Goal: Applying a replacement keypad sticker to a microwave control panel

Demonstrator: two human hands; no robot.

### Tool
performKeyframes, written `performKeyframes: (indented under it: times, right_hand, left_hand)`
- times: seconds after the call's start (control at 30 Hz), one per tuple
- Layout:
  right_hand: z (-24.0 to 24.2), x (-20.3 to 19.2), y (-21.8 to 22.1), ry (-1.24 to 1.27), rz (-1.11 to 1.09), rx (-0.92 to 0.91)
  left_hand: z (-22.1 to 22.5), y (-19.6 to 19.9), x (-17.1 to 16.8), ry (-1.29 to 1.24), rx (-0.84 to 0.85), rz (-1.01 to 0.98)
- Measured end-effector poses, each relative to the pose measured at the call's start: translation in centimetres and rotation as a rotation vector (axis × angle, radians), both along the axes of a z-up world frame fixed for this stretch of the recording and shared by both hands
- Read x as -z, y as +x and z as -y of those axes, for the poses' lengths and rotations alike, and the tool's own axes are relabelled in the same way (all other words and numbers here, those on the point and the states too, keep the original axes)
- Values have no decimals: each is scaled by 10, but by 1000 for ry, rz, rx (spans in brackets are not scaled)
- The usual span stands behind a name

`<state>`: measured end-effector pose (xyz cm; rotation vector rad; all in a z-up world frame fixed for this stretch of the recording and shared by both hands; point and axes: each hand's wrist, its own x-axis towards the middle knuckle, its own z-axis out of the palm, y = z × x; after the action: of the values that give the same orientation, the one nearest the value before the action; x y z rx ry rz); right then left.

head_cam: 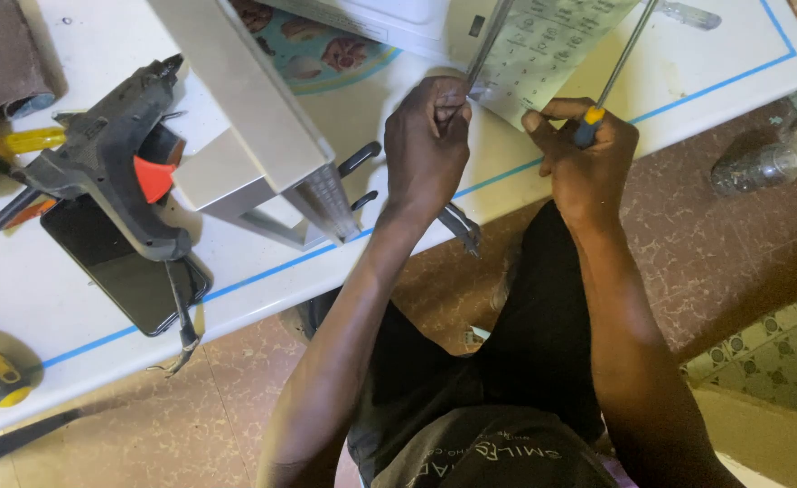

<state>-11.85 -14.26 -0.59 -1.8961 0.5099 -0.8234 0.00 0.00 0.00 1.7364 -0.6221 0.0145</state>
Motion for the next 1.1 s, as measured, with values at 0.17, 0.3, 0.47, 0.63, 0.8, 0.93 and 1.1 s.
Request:
performKeyframes:
  times: [0.17,0.3,0.47,0.63,0.8,0.93,1.1]
  right_hand:
    - [1,-2,3,140,-27,-12]
    - [7,-1,3,271,-24,-40]
    - [10,0,2,285,-35,-44]
    - [2,-3,3,202,0,-10]
    - [1,-5,2,159,20,3]
    - [24,23,-4,120,189,-187]
    - [34,30,-8,107,238,-342]
  left_hand:
    - [2,1,1,-48,46,-99]
    - [4,-1,1,-152,87,-132]
    - [11,3,14,-195,133,-246]
    - [8,3,14,-200,224,-240]
    - [2,1,5,-104,135,-98]
    - [-10,-3,-7,-196,270,-244]
    - [-18,-1,-15,-247,346,-356]
